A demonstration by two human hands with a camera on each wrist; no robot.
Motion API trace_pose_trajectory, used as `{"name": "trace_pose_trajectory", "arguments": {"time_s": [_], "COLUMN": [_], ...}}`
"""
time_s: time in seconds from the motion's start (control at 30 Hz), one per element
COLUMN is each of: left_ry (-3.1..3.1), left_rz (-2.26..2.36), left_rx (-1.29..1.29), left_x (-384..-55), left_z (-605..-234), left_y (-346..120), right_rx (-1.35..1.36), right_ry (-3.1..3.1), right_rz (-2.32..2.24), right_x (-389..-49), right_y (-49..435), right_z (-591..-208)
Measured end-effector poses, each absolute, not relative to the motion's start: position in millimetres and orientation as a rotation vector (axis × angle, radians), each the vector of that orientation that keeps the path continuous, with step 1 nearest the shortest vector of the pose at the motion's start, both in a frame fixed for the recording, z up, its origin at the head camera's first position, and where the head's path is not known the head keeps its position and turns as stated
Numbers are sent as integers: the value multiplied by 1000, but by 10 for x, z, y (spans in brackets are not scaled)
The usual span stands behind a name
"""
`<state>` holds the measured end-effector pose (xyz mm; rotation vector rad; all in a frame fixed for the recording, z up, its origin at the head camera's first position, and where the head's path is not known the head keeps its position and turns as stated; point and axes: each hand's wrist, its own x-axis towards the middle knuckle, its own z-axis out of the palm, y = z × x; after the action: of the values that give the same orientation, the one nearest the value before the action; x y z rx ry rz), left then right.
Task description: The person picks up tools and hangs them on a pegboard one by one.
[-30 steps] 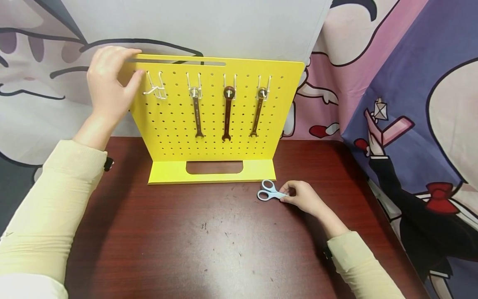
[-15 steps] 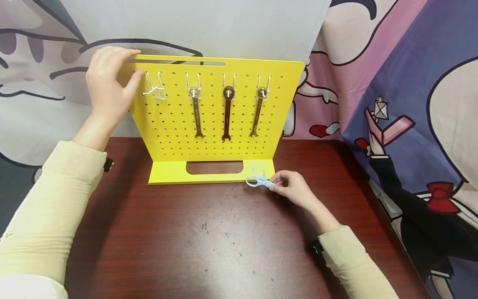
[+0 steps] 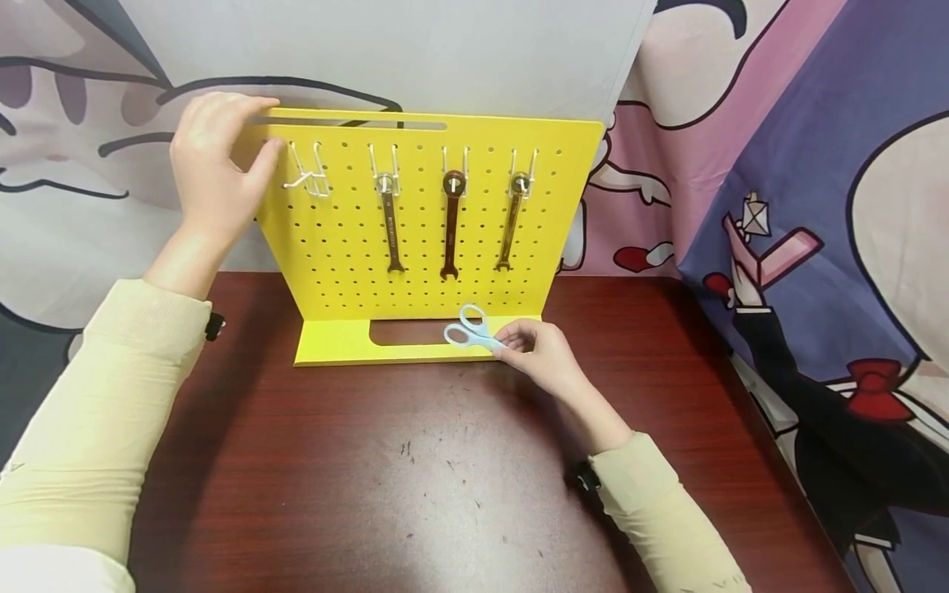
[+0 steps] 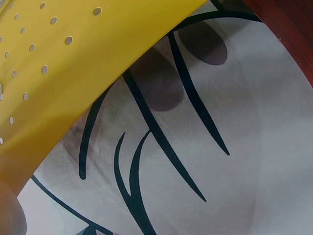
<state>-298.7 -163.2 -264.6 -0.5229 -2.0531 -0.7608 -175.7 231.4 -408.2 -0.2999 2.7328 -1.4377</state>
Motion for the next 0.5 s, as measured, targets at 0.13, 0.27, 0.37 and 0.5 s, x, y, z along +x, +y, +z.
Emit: {"name": "trace_pose_trajectory", "arguments": {"time_s": [0.13,0.27,0.37,0.5], "left_ry": [-2046,-2044,-2046,-2053], "left_rz": [-748,-746,-737,-758], "left_rx": [-537,-540,-539,-521], "left_x": [-2988,-2991,-2994,-2994], "left_z": [-2650,-2655,-2655,-2650], "left_y": [-1640,-1648,-1651,-1640], "right_rx": [-293,-305,-315,-326], "right_ry": [2711,2685,2652,2606], "right_rz": [-1510,-1583,-1652,-1743], "right_x": [-1779,-1802,-1828,-1877], "right_y": [2125,1927,1776,1573], "right_z": [-4028,-3950,-3883,-3797]}}
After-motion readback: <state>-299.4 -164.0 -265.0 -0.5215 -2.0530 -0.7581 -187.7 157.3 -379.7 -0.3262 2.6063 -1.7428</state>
